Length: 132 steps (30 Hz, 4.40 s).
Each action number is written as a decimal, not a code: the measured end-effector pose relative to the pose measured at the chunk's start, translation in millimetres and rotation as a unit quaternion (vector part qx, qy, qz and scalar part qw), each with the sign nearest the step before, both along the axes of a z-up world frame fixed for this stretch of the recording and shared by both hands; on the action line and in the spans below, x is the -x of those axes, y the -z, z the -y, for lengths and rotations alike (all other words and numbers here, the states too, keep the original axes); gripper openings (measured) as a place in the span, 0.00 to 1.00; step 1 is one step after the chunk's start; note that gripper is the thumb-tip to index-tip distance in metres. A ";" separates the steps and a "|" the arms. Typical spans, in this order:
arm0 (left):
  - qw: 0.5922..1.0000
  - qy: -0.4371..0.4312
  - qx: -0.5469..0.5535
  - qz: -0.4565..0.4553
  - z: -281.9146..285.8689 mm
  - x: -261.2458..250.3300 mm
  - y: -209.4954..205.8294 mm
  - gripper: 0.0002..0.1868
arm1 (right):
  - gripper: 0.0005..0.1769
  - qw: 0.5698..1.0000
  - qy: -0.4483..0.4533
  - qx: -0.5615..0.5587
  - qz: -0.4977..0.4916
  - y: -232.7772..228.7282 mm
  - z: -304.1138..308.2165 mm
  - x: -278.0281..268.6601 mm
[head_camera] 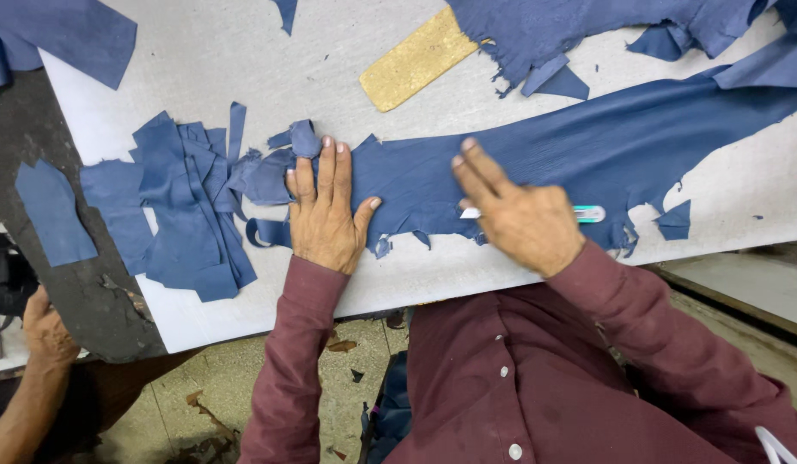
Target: The person cuts blue fabric into rectangular pieces using a utility knife and a wooden template on a white worktable. They repeatedly position the template, cut along its edge, remove the cut piece, and stack the finished pieces on the table.
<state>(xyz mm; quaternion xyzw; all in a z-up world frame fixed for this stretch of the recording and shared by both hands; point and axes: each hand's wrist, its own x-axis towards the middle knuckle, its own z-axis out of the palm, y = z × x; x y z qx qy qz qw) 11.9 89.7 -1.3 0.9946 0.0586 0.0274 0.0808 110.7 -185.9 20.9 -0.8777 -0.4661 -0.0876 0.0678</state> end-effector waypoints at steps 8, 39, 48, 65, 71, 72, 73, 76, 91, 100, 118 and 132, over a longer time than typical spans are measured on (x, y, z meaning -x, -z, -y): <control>0.990 0.111 0.004 0.089 -29.4 7.3 -1.4 0.32 | 0.22 0.943 -0.192 -0.106 -0.249 -35.4 -21.8 57.4; 0.979 0.018 0.145 0.141 -31.5 80.4 -28.6 0.09 | 0.15 0.648 0.171 -0.230 -0.705 5.5 -22.7 151.2; 0.947 0.169 0.139 0.234 4.9 -45.6 -62.0 0.20 | 0.13 0.827 0.279 -0.314 -0.374 -3.5 -14.4 114.5; 0.972 0.133 0.152 0.123 -17.5 -22.7 -102.0 0.31 | 0.19 0.694 0.202 -0.494 -0.484 1.6 44.8 73.0; 0.976 0.133 0.109 0.132 57.7 7.1 -37.3 0.29 | 0.21 0.828 0.259 -0.387 -0.312 -10.3 72.2 26.3; 0.979 0.118 0.076 0.146 58.7 8.9 -33.2 0.29 | 0.21 0.877 0.242 -0.339 -0.242 -13.4 71.2 23.1; 0.982 0.099 0.072 0.143 56.6 10.2 -31.8 0.28 | 0.20 0.915 0.226 -0.291 -0.166 -15.9 67.5 22.1; 0.986 0.069 0.064 0.136 47.7 18.8 -31.6 0.25 | 0.19 0.934 0.162 -0.266 -0.174 -19.8 55.7 22.0; 0.985 0.108 0.088 0.101 -22.4 -4.2 -36.4 0.20 | 0.17 0.959 0.140 -0.228 -0.098 -7.7 -2.4 13.4; 0.977 0.131 0.117 0.118 -30.5 -5.4 -35.9 0.21 | 0.21 0.914 0.161 -0.323 -0.184 -25.6 22.7 25.7; 0.987 0.116 0.022 0.109 32.3 15.6 -29.5 0.31 | 0.14 0.946 0.113 -0.253 -0.166 -43.9 13.3 -1.9; 0.994 0.052 0.042 0.087 93.1 21.1 7.9 0.65 | 0.21 0.984 -0.134 -0.120 0.014 -6.4 -123.7 -36.2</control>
